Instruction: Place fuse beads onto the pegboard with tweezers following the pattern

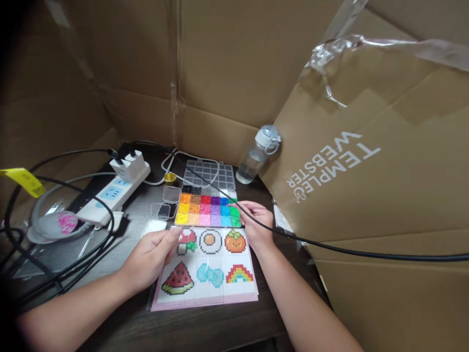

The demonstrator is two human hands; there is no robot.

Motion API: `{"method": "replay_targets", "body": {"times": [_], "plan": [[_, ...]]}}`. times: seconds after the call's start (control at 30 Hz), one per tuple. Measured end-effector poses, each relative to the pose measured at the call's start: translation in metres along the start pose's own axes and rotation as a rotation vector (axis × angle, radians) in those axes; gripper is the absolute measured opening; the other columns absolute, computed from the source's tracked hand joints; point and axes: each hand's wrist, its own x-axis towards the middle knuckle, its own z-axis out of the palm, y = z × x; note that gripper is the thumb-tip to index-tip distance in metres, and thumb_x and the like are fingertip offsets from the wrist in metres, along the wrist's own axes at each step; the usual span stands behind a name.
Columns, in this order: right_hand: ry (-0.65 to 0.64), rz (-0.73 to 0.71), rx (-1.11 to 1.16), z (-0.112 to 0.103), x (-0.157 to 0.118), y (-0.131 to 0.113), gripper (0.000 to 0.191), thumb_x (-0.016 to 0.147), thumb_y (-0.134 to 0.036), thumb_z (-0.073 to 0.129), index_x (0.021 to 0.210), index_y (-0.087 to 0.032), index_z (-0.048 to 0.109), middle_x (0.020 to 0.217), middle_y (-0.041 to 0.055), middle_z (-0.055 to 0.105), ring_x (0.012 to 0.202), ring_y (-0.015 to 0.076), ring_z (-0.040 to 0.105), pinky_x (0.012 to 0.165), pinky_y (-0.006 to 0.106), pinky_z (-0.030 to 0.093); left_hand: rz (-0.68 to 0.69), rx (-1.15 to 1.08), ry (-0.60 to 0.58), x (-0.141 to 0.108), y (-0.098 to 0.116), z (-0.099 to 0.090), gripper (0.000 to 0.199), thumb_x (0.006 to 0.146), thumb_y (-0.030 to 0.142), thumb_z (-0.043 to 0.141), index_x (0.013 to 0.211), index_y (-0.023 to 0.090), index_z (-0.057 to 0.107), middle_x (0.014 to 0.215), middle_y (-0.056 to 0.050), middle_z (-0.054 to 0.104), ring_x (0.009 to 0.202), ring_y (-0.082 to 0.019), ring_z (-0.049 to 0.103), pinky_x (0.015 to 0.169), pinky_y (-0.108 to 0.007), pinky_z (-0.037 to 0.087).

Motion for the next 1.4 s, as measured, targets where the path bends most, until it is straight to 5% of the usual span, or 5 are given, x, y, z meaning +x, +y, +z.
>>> {"method": "replay_targets", "body": {"times": [0.17, 0.8, 1.0, 1.13, 1.4], "plan": [[0.218, 0.031, 0.032, -0.003, 0.024, 0.012, 0.016, 0.06, -0.027, 0.076, 0.063, -0.012, 0.071, 0.072, 0.0055, 0.065, 0.044, 0.005, 0.042, 0.036, 0.02, 0.025, 0.011, 0.029, -0.01, -0.001, 0.0, 0.0, 0.05, 0.09, 0.05, 0.035, 0.051, 0.019, 0.032, 0.049, 0.005, 0.029, 0.048, -0.01, 0.028, 0.048, -0.024, 0.025], [0.385, 0.113, 0.091, -0.005, 0.019, 0.014, 0.024, 0.058, -0.031, 0.077, 0.064, -0.011, 0.064, 0.051, -0.0012, 0.055, 0.039, 0.0044, 0.036, 0.033, 0.019, 0.029, -0.008, 0.034, -0.01, -0.001, 0.001, -0.002, 0.049, 0.09, 0.049, 0.036, 0.051, 0.018, 0.034, 0.049, 0.005, 0.03, 0.047, -0.009, 0.028, 0.047, -0.023, 0.026], [-0.041, 0.012, -0.133, 0.009, -0.03, -0.01, 0.015, 0.073, -0.029, 0.069, 0.074, -0.015, 0.071, 0.069, 0.0039, 0.067, 0.043, 0.0065, 0.048, 0.039, 0.021, 0.041, 0.001, 0.002, -0.019, -0.001, 0.001, -0.001, 0.049, 0.09, 0.048, 0.038, 0.051, 0.018, 0.035, 0.048, 0.005, 0.031, 0.046, -0.009, 0.029, 0.046, -0.022, 0.025], [-0.405, -0.075, -0.258, 0.024, -0.058, -0.026, 0.007, 0.074, -0.021, 0.067, 0.075, -0.017, 0.073, 0.078, 0.0064, 0.072, 0.074, 0.018, 0.067, 0.069, 0.031, 0.056, 0.004, -0.005, -0.016, 0.0, 0.001, -0.001, 0.049, 0.09, 0.046, 0.038, 0.051, 0.018, 0.035, 0.048, 0.005, 0.031, 0.046, -0.009, 0.029, 0.044, -0.022, 0.025], [-0.51, -0.048, -0.276, 0.025, -0.059, -0.017, 0.006, 0.076, -0.019, 0.067, 0.076, -0.018, 0.073, 0.078, 0.0058, 0.073, 0.075, 0.0182, 0.068, 0.073, 0.032, 0.056, 0.012, -0.019, -0.014, 0.0, 0.001, -0.002, 0.05, 0.09, 0.047, 0.039, 0.05, 0.018, 0.034, 0.048, 0.005, 0.03, 0.045, -0.008, 0.028, 0.044, -0.022, 0.025]]}}
